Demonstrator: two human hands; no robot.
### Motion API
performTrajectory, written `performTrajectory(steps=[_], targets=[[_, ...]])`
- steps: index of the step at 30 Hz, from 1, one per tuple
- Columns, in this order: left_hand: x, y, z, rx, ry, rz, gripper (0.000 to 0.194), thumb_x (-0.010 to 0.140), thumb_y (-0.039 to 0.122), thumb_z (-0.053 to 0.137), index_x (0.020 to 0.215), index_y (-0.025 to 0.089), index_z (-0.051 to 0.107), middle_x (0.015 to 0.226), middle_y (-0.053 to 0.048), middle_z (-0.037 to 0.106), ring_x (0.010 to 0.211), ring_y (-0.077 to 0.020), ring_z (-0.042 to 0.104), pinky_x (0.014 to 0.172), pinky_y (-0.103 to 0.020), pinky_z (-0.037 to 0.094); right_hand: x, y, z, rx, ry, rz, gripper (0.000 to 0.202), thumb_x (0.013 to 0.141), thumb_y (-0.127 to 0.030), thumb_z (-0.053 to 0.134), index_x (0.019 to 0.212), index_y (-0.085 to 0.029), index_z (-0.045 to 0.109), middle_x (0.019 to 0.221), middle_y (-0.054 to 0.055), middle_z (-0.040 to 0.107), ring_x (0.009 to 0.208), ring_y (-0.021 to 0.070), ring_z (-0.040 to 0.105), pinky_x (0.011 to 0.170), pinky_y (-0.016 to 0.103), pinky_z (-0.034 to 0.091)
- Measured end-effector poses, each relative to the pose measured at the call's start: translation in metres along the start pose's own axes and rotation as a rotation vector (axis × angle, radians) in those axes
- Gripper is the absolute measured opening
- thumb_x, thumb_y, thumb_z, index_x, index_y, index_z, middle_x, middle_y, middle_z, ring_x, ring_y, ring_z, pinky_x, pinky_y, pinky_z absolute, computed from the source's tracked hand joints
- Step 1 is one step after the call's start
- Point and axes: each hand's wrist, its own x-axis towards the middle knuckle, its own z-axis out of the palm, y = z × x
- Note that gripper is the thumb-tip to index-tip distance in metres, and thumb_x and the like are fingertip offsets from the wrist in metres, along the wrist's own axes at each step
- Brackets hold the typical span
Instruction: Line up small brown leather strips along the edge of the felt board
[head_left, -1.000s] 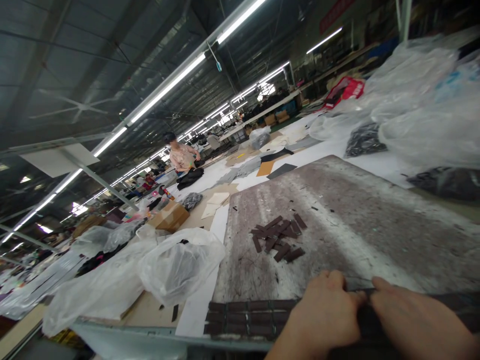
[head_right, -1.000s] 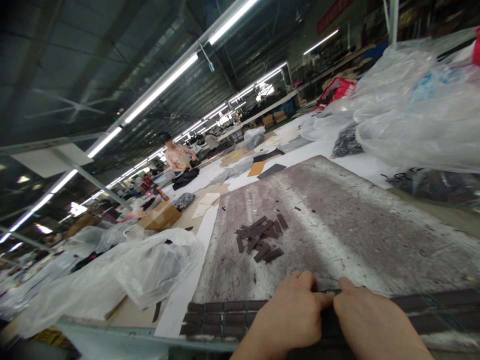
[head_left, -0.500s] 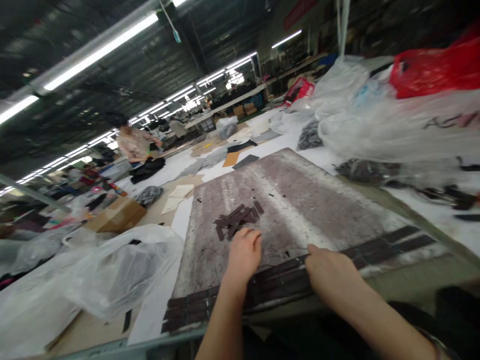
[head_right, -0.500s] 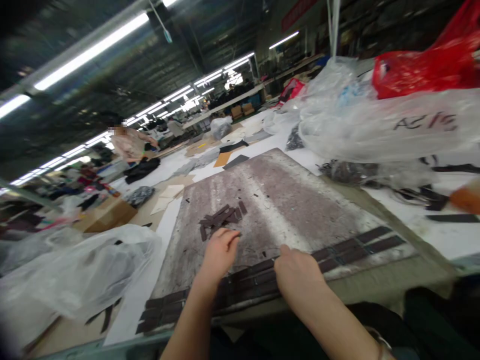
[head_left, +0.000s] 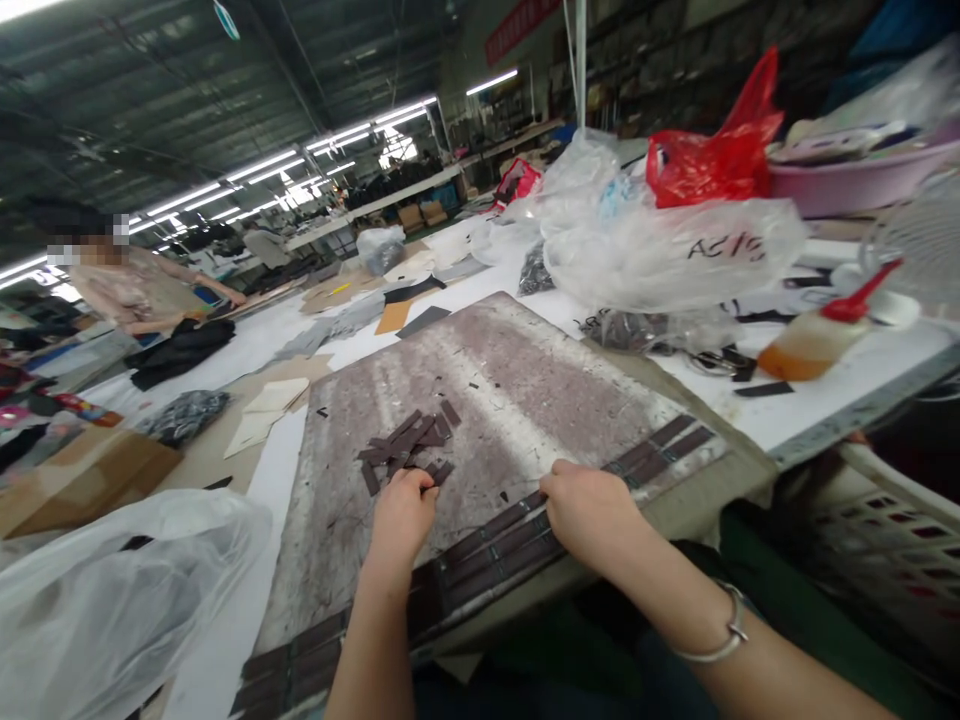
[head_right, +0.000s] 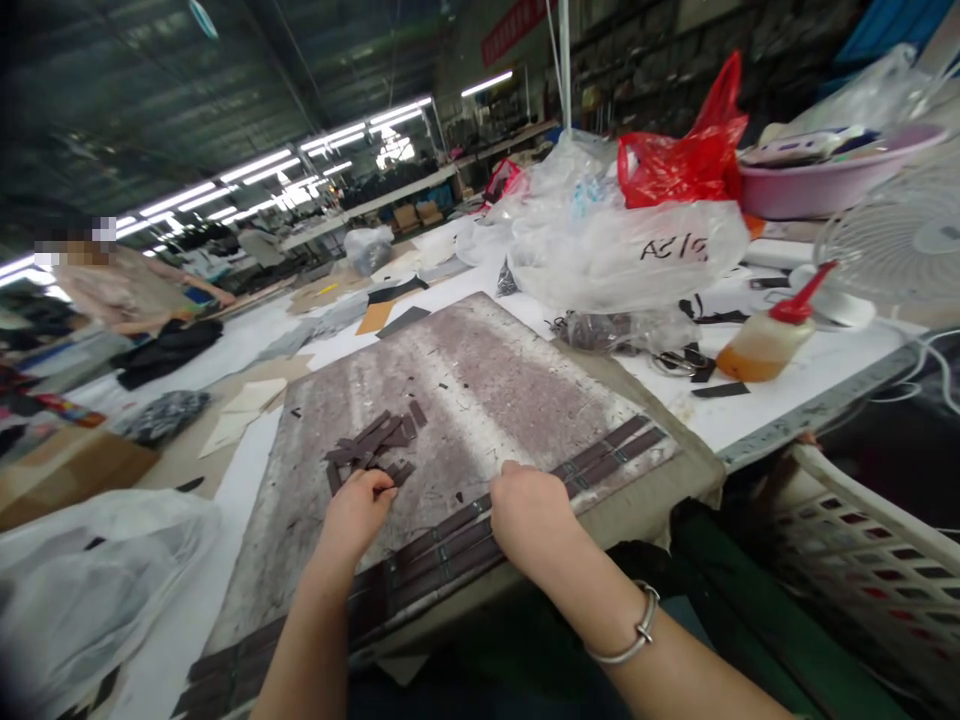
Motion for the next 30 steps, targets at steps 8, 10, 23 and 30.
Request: performTrajectory(steps=[8, 10, 23, 30], targets=[[0.003, 0.004, -0.007, -0.116, -0.022, -0.062, 0.016, 0.076, 0.020, 0.057, 0.091, 0.019, 0.061, 0.091, -0.004, 0.067, 0.086, -0.0201, 0.061, 0.076, -0.029, 0.044, 0.006, 0.021, 0.004, 0.307, 0.276, -0.004, 0.031, 0.088, -0.019, 0.040, 0.106, -0.024, 0.066, 0.101, 0.005, 0.065, 0.093, 0.0157, 0.060, 0.079, 0.024, 0.044], [0.000, 0.007, -0.009, -0.205, 0.009, -0.041, 0.013, 0.076, 0.020, 0.056, 0.088, 0.020, 0.062, 0.086, -0.002, 0.068, 0.082, -0.0188, 0.061, 0.074, -0.028, 0.044, 0.010, 0.025, 0.008, 0.435, 0.326, -0.025, 0.030, 0.089, -0.023, 0.043, 0.110, -0.022, 0.064, 0.103, 0.006, 0.065, 0.093, 0.0161, 0.060, 0.081, 0.025, 0.045], [-0.031, 0.093, 0.000, -0.832, -0.128, 0.270, 0.013, 0.078, 0.027, 0.058, 0.086, 0.018, 0.064, 0.079, 0.000, 0.065, 0.073, -0.0136, 0.059, 0.069, -0.024, 0.047, 0.018, 0.033, 0.014, 1.004, 0.194, -0.112, 0.019, 0.082, -0.032, 0.056, 0.087, -0.020, 0.069, 0.081, -0.001, 0.068, 0.075, 0.0131, 0.062, 0.071, 0.023, 0.046], [-0.035, 0.099, 0.014, -0.451, -0.029, 0.595, 0.032, 0.090, 0.015, 0.037, 0.108, 0.020, 0.063, 0.101, -0.006, 0.059, 0.095, -0.0164, 0.054, 0.087, -0.030, 0.045, 0.019, 0.079, 0.003, 0.680, 0.290, 0.111, 0.018, 0.079, -0.031, 0.058, 0.089, -0.022, 0.069, 0.082, -0.001, 0.069, 0.074, 0.0147, 0.062, 0.072, 0.025, 0.044]])
